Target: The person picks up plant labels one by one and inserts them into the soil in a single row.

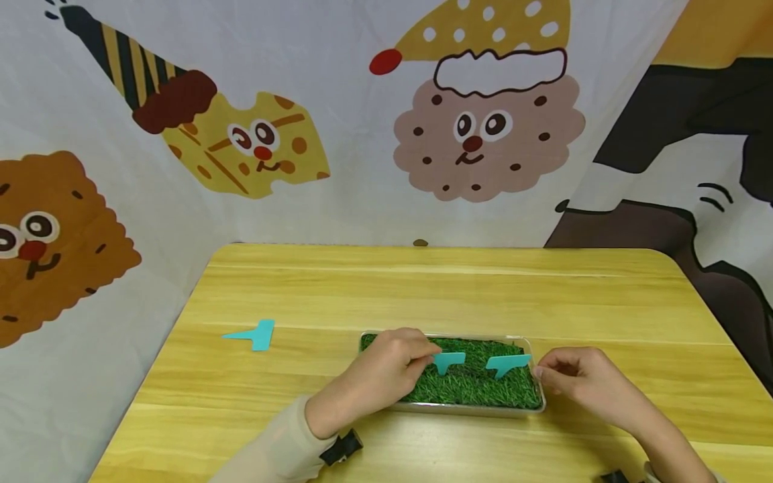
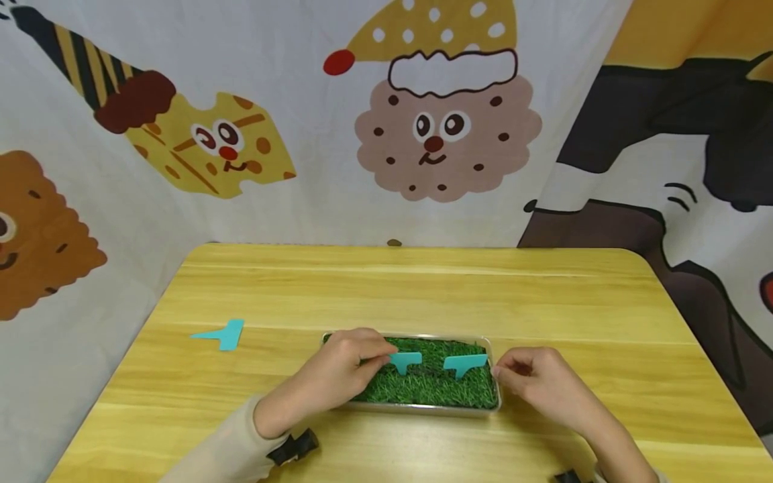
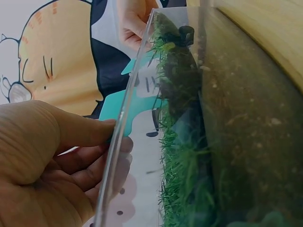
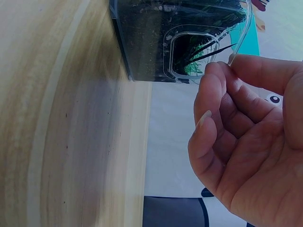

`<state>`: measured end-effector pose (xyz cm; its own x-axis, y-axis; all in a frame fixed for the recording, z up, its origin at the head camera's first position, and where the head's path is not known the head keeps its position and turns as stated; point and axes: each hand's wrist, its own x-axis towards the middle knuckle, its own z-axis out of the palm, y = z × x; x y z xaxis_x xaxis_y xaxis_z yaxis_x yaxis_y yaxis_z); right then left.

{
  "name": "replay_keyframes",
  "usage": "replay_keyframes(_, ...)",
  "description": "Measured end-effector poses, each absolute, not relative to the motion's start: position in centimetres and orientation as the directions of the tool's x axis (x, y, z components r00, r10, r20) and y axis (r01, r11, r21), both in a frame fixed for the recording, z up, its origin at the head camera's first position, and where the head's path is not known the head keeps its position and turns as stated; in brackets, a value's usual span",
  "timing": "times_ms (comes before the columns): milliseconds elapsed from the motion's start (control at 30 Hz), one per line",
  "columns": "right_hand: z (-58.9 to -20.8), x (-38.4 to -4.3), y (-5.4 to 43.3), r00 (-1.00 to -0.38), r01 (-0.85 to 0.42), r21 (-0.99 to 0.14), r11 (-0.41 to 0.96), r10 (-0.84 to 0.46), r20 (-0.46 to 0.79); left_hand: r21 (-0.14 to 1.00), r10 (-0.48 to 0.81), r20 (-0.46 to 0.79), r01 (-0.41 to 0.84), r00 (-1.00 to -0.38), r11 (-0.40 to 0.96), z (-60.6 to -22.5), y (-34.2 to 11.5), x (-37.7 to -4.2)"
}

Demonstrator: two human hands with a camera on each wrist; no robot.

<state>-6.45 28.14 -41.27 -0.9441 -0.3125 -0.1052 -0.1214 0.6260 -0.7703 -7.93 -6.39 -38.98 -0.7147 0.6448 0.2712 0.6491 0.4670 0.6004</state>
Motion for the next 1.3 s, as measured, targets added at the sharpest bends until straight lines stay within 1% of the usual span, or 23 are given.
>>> replay_keyframes(267,-41.3,-6.36,28.16,-0.945,-0.142,-0.769,0.624,-0.315,-0.081,0.581,0.65,0.295,0.671,-0.701,0.46,-39.09,-6.24,-7.89)
replay_keyframes(467,-41.22,-6.37,28.18,-0.945,-0.122,-0.769,0.627,-0.31,-0.103,0.588,0.663,0.279,0.67,-0.695,0.454,-39.34,-5.97,-7.81)
replay_keyframes(667,-41.18,-6.37,28.2,-0.944,-0.125,-0.772,0.624,-0.313,-0.101,0.561,0.674,0.281,0.687,-0.683,0.462,-39.56,-5.68,-7.68)
replay_keyframes(867,-41.26,-6.34,28.23,-0.945,-0.125,-0.768,0.628,-0.31,-0.099,0.557,0.664,0.298,0.69,-0.685,0.462,-39.65,-5.62,-7.71)
replay_keyframes(1300,-41.28,-6.31,28.08,-0.945,-0.126,-0.771,0.624,-0.312,-0.098,0.576,0.672,0.269,0.675,-0.689,0.461,-39.44,-6.1,-7.91)
